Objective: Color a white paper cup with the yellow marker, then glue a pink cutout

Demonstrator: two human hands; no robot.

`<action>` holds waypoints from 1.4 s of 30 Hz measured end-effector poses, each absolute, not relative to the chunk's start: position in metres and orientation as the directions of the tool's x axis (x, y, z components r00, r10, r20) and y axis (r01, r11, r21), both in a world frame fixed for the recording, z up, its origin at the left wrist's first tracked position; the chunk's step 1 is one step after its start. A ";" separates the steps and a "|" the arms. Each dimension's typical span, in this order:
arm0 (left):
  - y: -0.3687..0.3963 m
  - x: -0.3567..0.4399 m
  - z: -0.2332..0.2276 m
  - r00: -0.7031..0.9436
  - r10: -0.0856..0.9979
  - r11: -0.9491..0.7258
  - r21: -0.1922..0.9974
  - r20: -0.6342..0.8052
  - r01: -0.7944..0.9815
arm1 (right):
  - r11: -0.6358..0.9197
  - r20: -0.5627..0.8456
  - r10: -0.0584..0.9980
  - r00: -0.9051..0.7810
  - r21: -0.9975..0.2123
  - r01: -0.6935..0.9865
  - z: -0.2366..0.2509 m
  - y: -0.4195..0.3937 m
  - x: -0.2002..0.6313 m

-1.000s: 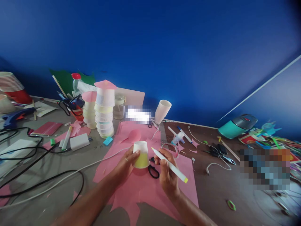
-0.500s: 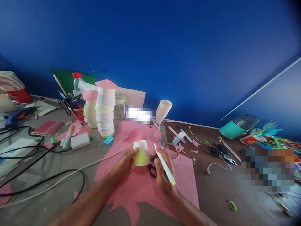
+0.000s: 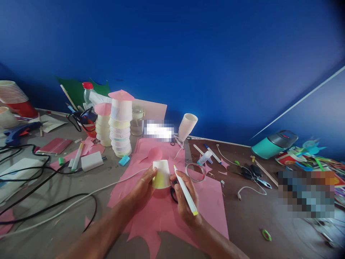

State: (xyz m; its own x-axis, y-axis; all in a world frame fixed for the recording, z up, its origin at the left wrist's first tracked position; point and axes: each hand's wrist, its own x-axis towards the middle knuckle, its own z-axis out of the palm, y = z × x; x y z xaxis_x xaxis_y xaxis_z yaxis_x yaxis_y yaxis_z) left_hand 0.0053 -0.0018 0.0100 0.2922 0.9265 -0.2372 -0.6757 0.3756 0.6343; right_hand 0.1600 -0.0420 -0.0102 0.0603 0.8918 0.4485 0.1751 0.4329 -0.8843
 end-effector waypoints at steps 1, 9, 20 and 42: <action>-0.003 0.006 0.013 0.301 0.927 0.372 0.652 -0.224 -0.660 | 0.433 0.448 0.892 0.063 -0.886 0.164 -0.009 -0.043 0.160; -0.003 0.007 0.013 0.363 0.924 0.310 0.784 -0.117 -0.537 | 0.409 0.411 0.902 0.130 -0.912 0.046 0.009 -0.041 0.163; -0.001 0.006 0.001 0.397 0.915 0.292 0.804 -0.076 -0.519 | 0.444 0.463 0.881 0.094 -0.879 0.174 0.014 -0.042 0.160; -0.003 0.006 0.010 0.361 0.927 0.280 0.825 -0.100 -0.491 | 0.420 0.457 0.888 0.056 -0.854 0.308 0.009 -0.043 0.160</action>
